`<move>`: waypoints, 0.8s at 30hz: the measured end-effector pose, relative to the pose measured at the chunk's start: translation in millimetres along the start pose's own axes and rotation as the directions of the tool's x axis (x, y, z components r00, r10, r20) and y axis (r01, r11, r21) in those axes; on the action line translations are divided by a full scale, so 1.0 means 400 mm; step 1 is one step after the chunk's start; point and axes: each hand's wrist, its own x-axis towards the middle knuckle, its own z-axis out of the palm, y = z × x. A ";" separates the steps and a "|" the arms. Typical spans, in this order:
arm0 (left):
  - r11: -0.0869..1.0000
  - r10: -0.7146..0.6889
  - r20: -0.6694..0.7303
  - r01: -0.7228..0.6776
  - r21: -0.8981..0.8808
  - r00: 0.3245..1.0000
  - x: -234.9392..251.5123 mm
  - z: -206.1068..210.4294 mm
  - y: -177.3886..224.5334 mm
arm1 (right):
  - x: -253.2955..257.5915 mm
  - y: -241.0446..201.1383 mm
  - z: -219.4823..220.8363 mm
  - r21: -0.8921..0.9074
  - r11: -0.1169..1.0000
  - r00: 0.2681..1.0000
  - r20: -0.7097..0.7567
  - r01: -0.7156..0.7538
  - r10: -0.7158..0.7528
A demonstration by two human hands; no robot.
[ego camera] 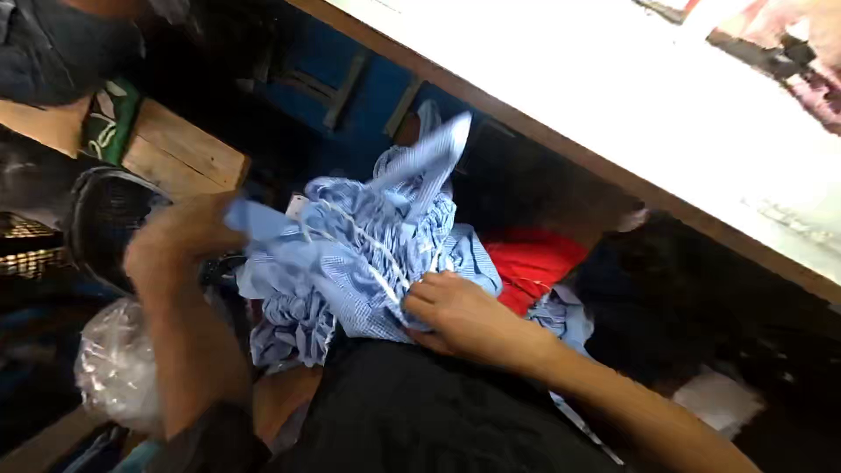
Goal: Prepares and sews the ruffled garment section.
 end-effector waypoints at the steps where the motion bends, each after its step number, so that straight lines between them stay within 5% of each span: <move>1: 0.990 0.141 -0.016 -0.141 -0.008 0.990 0.046 0.016 0.103 | 0.016 -0.003 0.013 -0.002 1.000 1.000 0.012 0.024 -0.024; 3: 0.949 0.313 -0.006 -0.313 -0.044 0.950 0.145 0.100 0.294 | 0.032 -0.023 0.021 -0.003 0.998 0.998 0.032 0.062 -0.062; 5: 0.960 0.280 0.021 -0.279 -0.031 0.960 0.237 0.213 0.452 | 0.038 -0.032 0.004 -0.040 0.997 0.998 0.019 0.063 -0.063; 7: 0.969 0.246 0.054 -0.246 -0.018 0.968 0.300 0.252 0.499 | 0.013 -0.035 -0.023 -0.090 0.996 1.000 -0.030 0.004 -0.006; 10: 0.864 0.403 -0.160 -0.433 -0.258 0.901 0.345 0.186 0.416 | -0.055 0.000 -0.065 -0.111 0.985 0.970 -0.217 -0.135 0.108; 12: 0.745 0.380 -0.232 -0.445 -0.497 0.896 0.312 0.196 0.329 | -0.099 0.015 -0.072 -0.096 0.977 0.943 -0.293 -0.193 0.157; 15: 0.761 0.247 0.038 -0.169 -0.627 0.968 0.238 0.274 0.236 | -0.115 0.029 -0.055 -0.066 0.963 0.945 -0.224 -0.260 0.240; 18: 0.799 0.290 0.267 -0.079 -0.596 0.919 0.231 0.351 0.162 | -0.107 0.035 -0.062 -0.050 0.950 0.951 0.021 -0.308 0.309; 21: 0.748 0.388 0.040 -0.289 -0.598 0.921 0.193 0.285 0.156 | -0.008 0.060 -0.121 -0.054 0.952 0.950 -0.094 -0.302 0.297; 24: 0.643 0.598 -0.184 -0.604 -0.472 0.780 0.080 0.100 0.235 | 0.193 0.100 -0.180 0.188 0.978 0.980 -0.161 -0.087 0.118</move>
